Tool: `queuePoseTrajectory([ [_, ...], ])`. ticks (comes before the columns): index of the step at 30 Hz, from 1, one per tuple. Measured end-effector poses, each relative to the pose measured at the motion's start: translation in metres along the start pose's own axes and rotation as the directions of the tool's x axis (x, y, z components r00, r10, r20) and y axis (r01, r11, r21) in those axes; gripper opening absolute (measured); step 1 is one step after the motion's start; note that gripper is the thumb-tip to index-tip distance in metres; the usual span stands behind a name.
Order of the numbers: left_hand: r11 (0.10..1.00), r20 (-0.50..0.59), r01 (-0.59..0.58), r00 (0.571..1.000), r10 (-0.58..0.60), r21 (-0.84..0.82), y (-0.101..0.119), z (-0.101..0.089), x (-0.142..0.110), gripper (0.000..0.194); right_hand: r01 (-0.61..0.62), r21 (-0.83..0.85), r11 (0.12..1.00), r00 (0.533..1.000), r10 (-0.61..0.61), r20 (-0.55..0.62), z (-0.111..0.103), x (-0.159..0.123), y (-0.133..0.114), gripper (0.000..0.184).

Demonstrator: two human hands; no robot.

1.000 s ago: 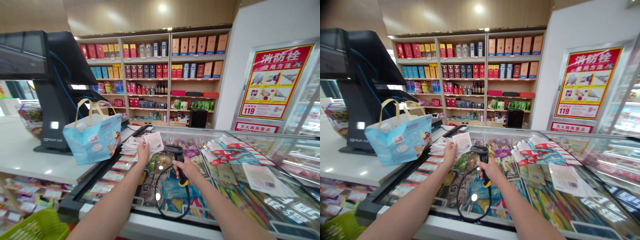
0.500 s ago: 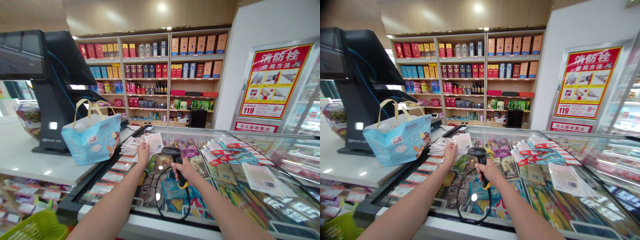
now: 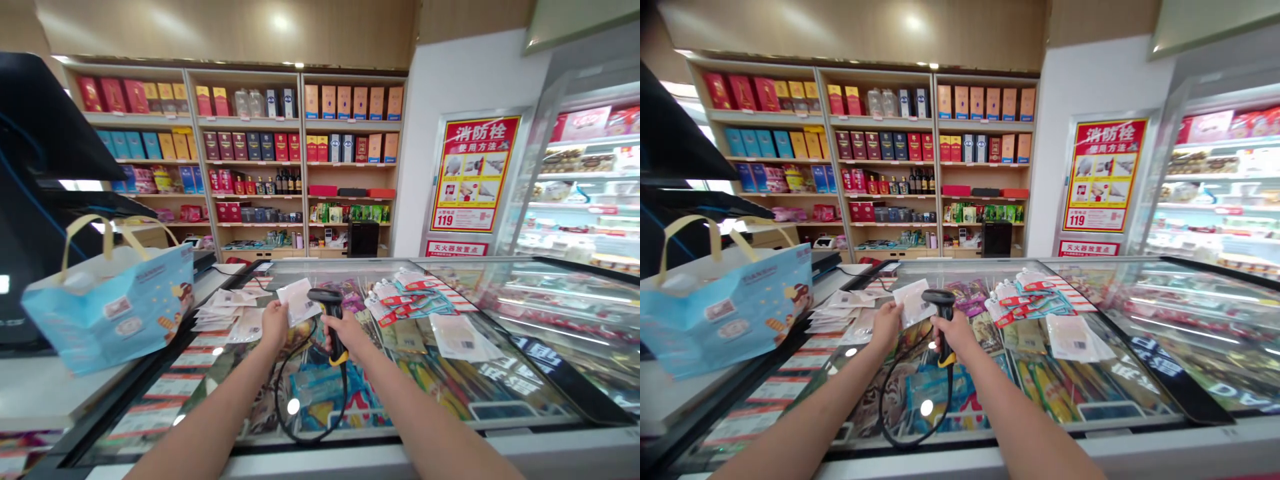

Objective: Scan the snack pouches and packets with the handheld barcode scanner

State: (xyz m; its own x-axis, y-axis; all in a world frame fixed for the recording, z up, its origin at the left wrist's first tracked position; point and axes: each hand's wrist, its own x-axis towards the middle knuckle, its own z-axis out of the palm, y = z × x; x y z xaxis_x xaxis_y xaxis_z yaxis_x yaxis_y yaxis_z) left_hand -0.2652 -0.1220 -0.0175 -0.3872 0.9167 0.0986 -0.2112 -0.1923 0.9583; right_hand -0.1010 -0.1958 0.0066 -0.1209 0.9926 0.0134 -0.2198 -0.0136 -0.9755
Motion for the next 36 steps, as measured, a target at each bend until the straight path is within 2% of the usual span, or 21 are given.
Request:
queuePoseTrajectory([
  [3, 0.995, 0.149, 0.074, 0.987, -0.063, -0.072, -0.005, 0.035, -0.022, 0.017, 0.045, -0.003, 0.999, 0.998, -0.045, -0.052, -0.024, -0.012, -0.014, 0.032],
  [6, 0.981, 0.286, 0.186, 0.944, -0.164, -0.053, -0.017, 0.075, -0.050, 0.020, 0.089, -0.033, 0.996, 0.986, -0.092, -0.138, -0.060, -0.030, -0.023, 0.033],
  [9, 0.964, 0.377, 0.264, 0.894, -0.241, -0.009, -0.033, 0.119, -0.083, 0.023, 0.122, -0.049, 0.991, 0.957, -0.130, -0.258, -0.100, -0.049, -0.025, 0.033],
  [15, 0.945, 0.484, 0.322, 0.821, -0.304, 0.048, -0.062, 0.201, -0.143, 0.022, 0.155, -0.034, 0.987, 0.860, -0.152, -0.487, -0.164, -0.085, -0.020, 0.034],
  [18, 0.950, 0.500, 0.298, 0.811, -0.302, 0.090, -0.073, 0.232, -0.161, 0.020, 0.179, -0.012, 0.984, 0.819, -0.156, -0.552, -0.184, -0.097, -0.020, 0.036],
  [20, 0.958, 0.508, 0.248, 0.812, -0.288, 0.147, -0.076, 0.246, -0.168, 0.015, 0.171, 0.003, 0.985, 0.803, -0.138, -0.580, -0.192, -0.102, -0.020, 0.038],
  [23, 0.956, 0.522, 0.096, 0.820, -0.235, 0.278, -0.074, 0.254, -0.171, 0.010, 0.179, 0.016, 0.984, 0.802, -0.137, -0.581, -0.198, -0.106, -0.021, 0.037],
  [27, 0.874, 0.585, -0.196, 0.802, -0.117, 0.444, -0.062, 0.246, -0.170, 0.010, 0.189, 0.019, 0.982, 0.812, -0.145, -0.565, -0.198, -0.106, -0.021, 0.036],
  [29, 0.800, 0.606, -0.328, 0.793, -0.056, 0.503, -0.056, 0.235, -0.167, 0.009, 0.182, 0.016, 0.983, 0.818, -0.142, -0.557, -0.196, -0.104, -0.020, 0.037],
  [31, 0.757, 0.608, -0.399, 0.794, 0.003, 0.517, -0.052, 0.222, -0.160, 0.013, 0.172, 0.011, 0.985, 0.826, -0.138, -0.546, -0.192, -0.100, -0.018, 0.038],
  [33, 0.766, 0.601, -0.426, 0.796, 0.064, 0.482, -0.048, 0.205, -0.147, 0.016, 0.166, 0.013, 0.986, 0.838, -0.135, -0.528, -0.186, -0.096, -0.015, 0.038],
  [36, 0.784, 0.556, -0.461, 0.811, 0.181, 0.417, -0.041, 0.170, -0.116, 0.017, 0.157, 0.012, 0.988, 0.858, -0.130, -0.497, -0.173, -0.087, -0.012, 0.038],
])
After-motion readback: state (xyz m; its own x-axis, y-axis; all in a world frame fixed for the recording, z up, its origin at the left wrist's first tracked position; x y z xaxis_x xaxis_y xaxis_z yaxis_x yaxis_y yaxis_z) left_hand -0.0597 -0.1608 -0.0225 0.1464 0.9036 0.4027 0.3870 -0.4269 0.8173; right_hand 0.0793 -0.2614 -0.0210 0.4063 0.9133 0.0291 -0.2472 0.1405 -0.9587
